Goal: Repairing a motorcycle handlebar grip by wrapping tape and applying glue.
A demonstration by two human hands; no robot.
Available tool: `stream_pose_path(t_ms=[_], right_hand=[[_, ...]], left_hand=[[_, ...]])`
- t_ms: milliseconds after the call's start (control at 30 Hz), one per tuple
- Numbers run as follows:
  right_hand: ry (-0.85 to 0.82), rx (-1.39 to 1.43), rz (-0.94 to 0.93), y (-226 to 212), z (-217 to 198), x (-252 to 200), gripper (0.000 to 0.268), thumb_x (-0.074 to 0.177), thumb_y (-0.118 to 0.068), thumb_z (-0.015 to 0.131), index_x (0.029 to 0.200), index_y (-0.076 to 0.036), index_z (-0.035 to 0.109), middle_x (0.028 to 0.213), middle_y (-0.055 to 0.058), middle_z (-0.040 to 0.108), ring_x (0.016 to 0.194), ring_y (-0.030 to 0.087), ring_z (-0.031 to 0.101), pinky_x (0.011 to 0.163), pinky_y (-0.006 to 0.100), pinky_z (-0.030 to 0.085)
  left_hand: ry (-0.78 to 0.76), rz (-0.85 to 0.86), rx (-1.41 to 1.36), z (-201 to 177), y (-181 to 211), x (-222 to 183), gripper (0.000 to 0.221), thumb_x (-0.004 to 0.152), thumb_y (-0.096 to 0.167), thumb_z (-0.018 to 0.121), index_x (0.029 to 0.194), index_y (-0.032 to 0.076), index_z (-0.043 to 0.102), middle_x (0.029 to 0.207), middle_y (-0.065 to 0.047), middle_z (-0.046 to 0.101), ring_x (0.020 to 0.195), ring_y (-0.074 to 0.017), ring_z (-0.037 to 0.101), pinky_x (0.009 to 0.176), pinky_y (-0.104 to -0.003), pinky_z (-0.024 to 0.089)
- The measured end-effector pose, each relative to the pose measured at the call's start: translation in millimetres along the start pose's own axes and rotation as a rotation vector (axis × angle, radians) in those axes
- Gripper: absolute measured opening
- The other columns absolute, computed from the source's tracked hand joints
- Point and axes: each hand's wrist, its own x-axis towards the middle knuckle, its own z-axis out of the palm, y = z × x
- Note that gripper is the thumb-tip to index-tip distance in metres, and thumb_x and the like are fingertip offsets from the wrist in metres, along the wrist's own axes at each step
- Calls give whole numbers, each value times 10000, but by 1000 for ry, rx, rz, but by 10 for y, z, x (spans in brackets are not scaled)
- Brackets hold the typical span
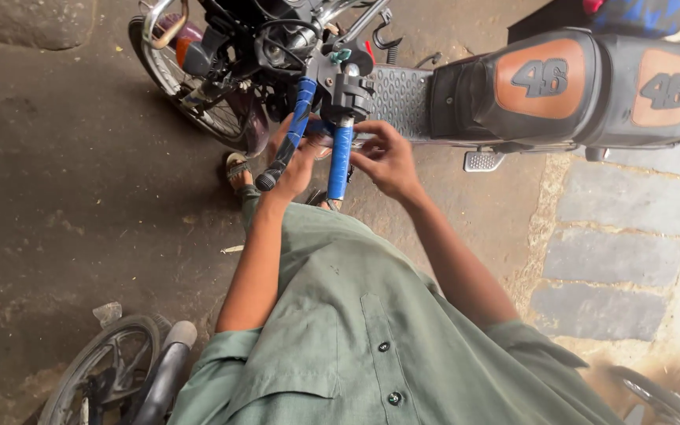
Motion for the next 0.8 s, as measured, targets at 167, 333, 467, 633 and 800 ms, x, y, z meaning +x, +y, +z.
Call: stream_pose_path(t_ms=[167,333,467,633,800], right_hand=[[-18,-165,-285,-507,-329,-139,234,941,-67,826,1129,-60,687,975,66,762,773,65,702,669,225,566],[-198,-401,-541,-1591,-133,42,371,864,-72,836,1199,-69,676,1173,101,752,606,89,628,551,237,509],[-273,-568,-664,-1643,-85,234,420,881,-127,881,1222,-75,641,1057,49,783,639,109,640,592,271,509],[-247,-476,-641,-1488,-75,210,411,873,-94,857,1219,-89,635,1088,66,792,655,141,638,611,276,509],[-232,-578,-861,-1683,-33,195,368,843,-36,823,1173,-51,662,1032,119,742,877,242,740,754,341,591]], left_hand=[[214,100,454,59,385,-96,303,1046,313,694,1127,24,650,862,-67,716,782,-159,712,689,-295,529],[396,46,480,242,390,-229,348,1006,332,732,1107,8,654,845,-55,715,756,-136,679,669,-286,513],[420,19,29,297,476,-223,416,979,298,778,1194,1,583,975,-33,733,898,-113,690,800,-266,549],[323,45,-167,233,598,-259,475,985,250,790,1309,-10,559,1133,-33,718,1057,-129,709,913,-278,595],[336,-221,-292,299,477,-351,465,978,236,754,1349,-27,657,1001,-88,729,648,-107,448,538,-243,348]])
